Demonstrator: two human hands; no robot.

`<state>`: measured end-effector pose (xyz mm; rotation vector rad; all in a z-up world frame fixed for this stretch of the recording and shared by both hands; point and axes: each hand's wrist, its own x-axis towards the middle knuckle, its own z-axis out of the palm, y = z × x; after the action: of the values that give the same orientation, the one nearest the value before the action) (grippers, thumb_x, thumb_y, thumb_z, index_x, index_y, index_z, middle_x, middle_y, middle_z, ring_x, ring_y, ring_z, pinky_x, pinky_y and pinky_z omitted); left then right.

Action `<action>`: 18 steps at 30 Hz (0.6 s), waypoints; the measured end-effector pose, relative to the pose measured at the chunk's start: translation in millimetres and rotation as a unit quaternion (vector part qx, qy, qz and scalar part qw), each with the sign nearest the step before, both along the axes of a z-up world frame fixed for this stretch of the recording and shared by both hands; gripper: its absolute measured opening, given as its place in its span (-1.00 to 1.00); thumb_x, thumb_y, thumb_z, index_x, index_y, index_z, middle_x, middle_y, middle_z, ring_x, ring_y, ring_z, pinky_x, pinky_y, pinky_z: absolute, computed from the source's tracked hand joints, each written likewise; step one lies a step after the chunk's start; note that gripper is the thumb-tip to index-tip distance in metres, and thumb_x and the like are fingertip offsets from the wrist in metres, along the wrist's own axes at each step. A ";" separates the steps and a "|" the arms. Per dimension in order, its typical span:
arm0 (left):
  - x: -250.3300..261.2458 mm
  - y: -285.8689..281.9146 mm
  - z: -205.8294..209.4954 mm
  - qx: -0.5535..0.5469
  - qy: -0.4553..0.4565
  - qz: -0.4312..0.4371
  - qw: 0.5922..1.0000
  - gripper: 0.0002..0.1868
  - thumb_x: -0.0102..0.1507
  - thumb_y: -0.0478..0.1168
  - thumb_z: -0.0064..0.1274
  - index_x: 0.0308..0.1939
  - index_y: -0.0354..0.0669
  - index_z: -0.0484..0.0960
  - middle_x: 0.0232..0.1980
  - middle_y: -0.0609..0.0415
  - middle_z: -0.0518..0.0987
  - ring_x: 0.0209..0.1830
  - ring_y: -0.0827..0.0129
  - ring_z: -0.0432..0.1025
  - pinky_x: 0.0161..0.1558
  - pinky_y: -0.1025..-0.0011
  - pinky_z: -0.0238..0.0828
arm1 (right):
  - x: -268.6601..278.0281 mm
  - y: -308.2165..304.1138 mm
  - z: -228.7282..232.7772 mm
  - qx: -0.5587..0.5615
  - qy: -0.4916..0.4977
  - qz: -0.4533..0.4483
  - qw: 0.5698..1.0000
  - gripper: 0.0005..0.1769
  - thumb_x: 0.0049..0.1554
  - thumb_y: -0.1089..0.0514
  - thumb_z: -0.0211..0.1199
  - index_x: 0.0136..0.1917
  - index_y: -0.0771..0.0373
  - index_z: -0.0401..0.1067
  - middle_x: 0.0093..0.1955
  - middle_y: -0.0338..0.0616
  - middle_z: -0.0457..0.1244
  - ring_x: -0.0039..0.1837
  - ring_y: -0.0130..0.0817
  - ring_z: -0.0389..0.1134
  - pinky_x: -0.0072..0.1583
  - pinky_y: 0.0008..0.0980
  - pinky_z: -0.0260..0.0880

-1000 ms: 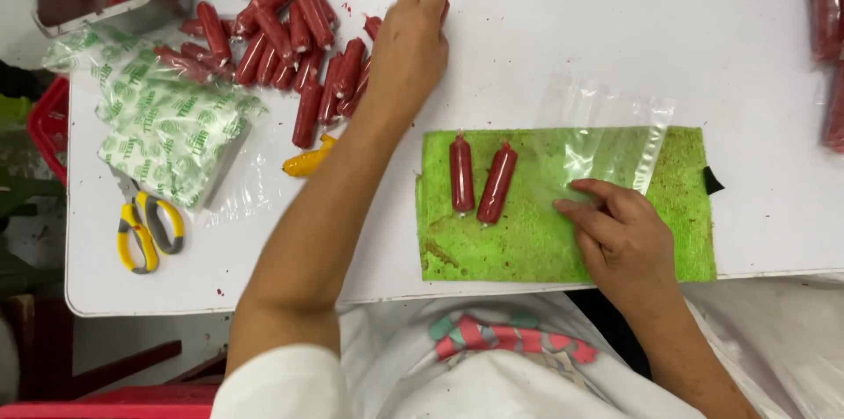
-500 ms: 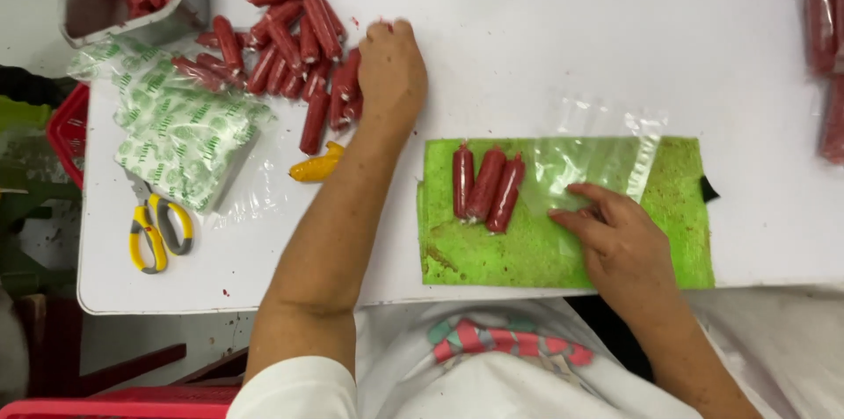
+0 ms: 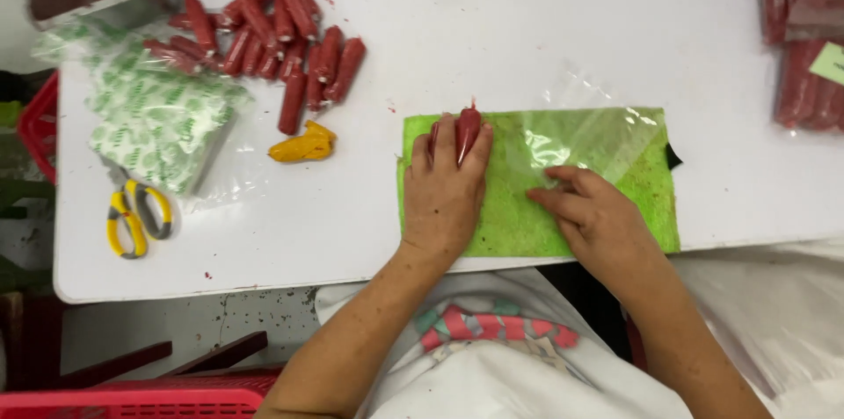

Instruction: A person is manually packaging small red sausages into plastic bags, inserting labels, and sealing them using a heat sealer.

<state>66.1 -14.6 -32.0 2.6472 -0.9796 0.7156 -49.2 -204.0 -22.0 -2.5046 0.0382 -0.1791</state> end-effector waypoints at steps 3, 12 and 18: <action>22.3 20.5 1.5 -0.055 0.099 -0.020 0.993 -0.39 0.29 -0.30 0.10 0.40 0.24 0.35 0.31 -0.30 0.40 0.02 -0.29 0.51 -0.22 0.00 0.63 | -4.3 -10.5 -16.8 0.022 0.013 0.026 0.999 -0.53 0.10 0.24 0.15 0.20 -0.23 0.55 0.36 -0.27 0.25 0.30 -0.20 0.37 0.25 -0.15 0.41; -34.5 25.9 41.0 -0.524 0.793 -0.257 0.175 -0.19 0.12 -0.51 0.24 0.45 -0.22 0.33 0.52 -0.24 0.27 0.34 -0.15 0.33 -0.45 0.47 0.60 | 21.0 9.4 6.1 0.122 0.163 -0.003 0.979 -0.26 -0.16 0.04 0.44 0.33 -0.09 0.46 0.41 -0.29 0.29 0.41 -0.33 0.32 0.40 -0.38 0.22; -27.3 18.6 27.7 -0.277 0.597 -0.175 0.733 -0.29 0.07 -0.16 0.20 0.33 0.18 0.43 0.24 0.07 0.51 0.24 0.26 0.42 0.30 0.40 0.31 | 17.4 16.3 31.7 0.224 0.089 -0.082 0.967 -0.07 -0.15 0.55 0.13 0.46 -0.01 0.32 0.55 -0.28 0.20 0.57 -0.50 0.14 -0.05 -0.52 0.30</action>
<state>38.8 4.1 -4.3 1.6786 -0.6243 -0.6726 -31.8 -187.7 9.7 -2.0567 0.3244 -0.0080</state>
